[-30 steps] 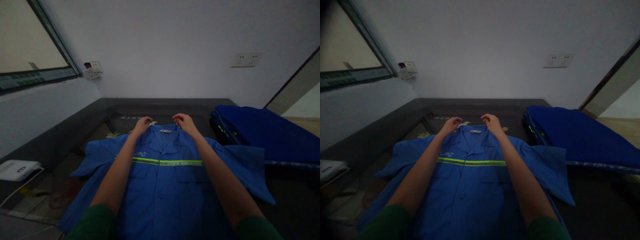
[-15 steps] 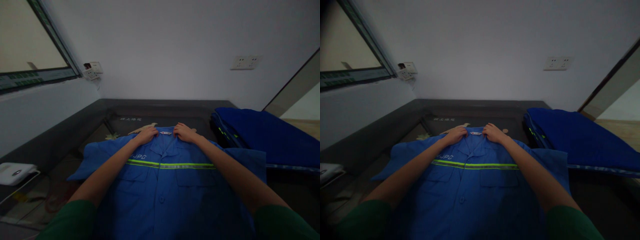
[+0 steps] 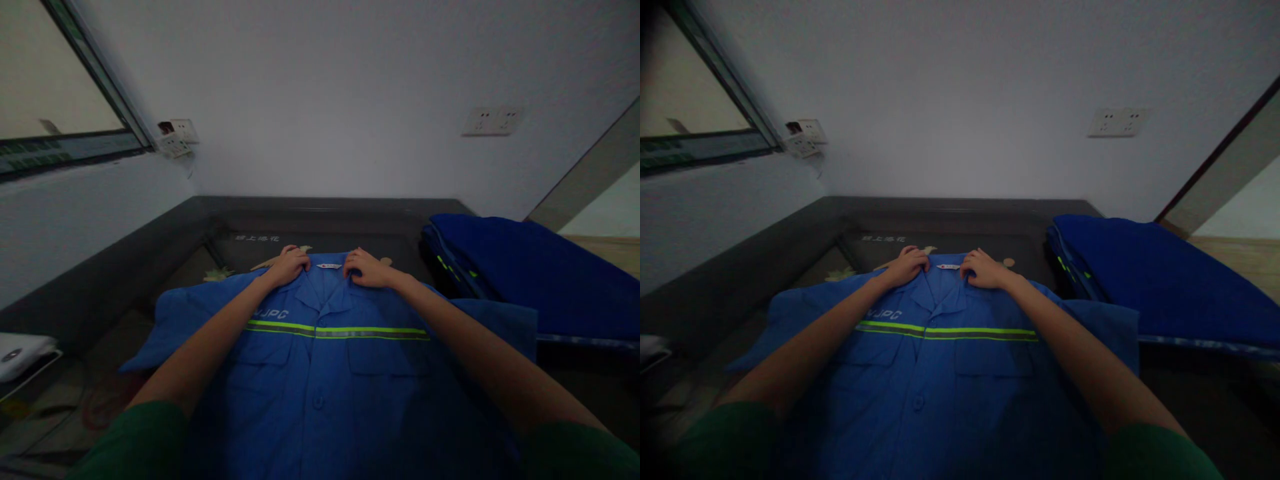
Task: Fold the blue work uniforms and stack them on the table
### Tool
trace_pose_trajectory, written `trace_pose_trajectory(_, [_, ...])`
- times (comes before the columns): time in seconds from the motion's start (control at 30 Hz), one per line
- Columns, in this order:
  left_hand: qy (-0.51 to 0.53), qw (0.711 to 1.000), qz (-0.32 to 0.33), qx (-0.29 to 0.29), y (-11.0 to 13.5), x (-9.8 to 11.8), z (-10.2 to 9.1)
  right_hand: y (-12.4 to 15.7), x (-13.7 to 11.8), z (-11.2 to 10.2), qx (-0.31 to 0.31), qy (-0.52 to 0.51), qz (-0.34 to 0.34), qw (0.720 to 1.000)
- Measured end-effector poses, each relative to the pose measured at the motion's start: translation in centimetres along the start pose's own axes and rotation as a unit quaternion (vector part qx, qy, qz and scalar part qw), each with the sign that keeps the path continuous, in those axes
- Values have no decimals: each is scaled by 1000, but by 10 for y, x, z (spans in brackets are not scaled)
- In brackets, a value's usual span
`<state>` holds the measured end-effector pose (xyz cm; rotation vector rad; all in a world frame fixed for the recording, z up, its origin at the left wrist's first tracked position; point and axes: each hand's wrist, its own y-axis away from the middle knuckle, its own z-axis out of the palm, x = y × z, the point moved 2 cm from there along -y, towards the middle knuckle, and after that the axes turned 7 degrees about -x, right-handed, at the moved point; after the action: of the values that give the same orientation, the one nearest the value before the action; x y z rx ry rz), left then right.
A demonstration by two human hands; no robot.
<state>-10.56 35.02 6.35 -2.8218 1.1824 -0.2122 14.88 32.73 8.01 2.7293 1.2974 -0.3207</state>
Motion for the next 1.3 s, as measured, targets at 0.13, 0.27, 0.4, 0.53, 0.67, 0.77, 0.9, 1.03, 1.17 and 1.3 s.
trace_pose_trajectory(0.13, [1,998,62,-30,7,12,-2,4,-8,5,-18,-46,-28,998])
trace_pose_trajectory(0.27, [-22,997,63,-43,7,17,2,-2,-4,8,-18,-58,-13,998])
trace_pose_trajectory(0.4, [-56,995,64,-51,-2,12,6,-8,-4,7,0,-53,3,999])
trace_pose_trajectory(0.53, [-61,995,50,-55,-9,12,8,-8,-15,11,11,-23,27,999])
trace_pose_trajectory(0.67, [-31,999,-20,12,0,5,1,2,-17,8,75,-32,53,995])
trace_pose_trajectory(0.77, [9,988,-132,80,22,-19,-9,22,2,-3,143,-53,152,976])
trace_pose_trajectory(0.9, [43,971,-233,39,56,-58,-15,54,31,-10,112,-59,340,932])
trace_pose_trajectory(1.03, [93,967,-238,-13,71,-70,-14,64,30,-6,70,-52,380,921])
trace_pose_trajectory(1.17, [142,964,-224,-35,70,-63,-18,57,20,0,47,-31,400,915])
trace_pose_trajectory(1.3, [134,967,-198,-90,70,-61,-26,53,18,5,44,-27,403,914])
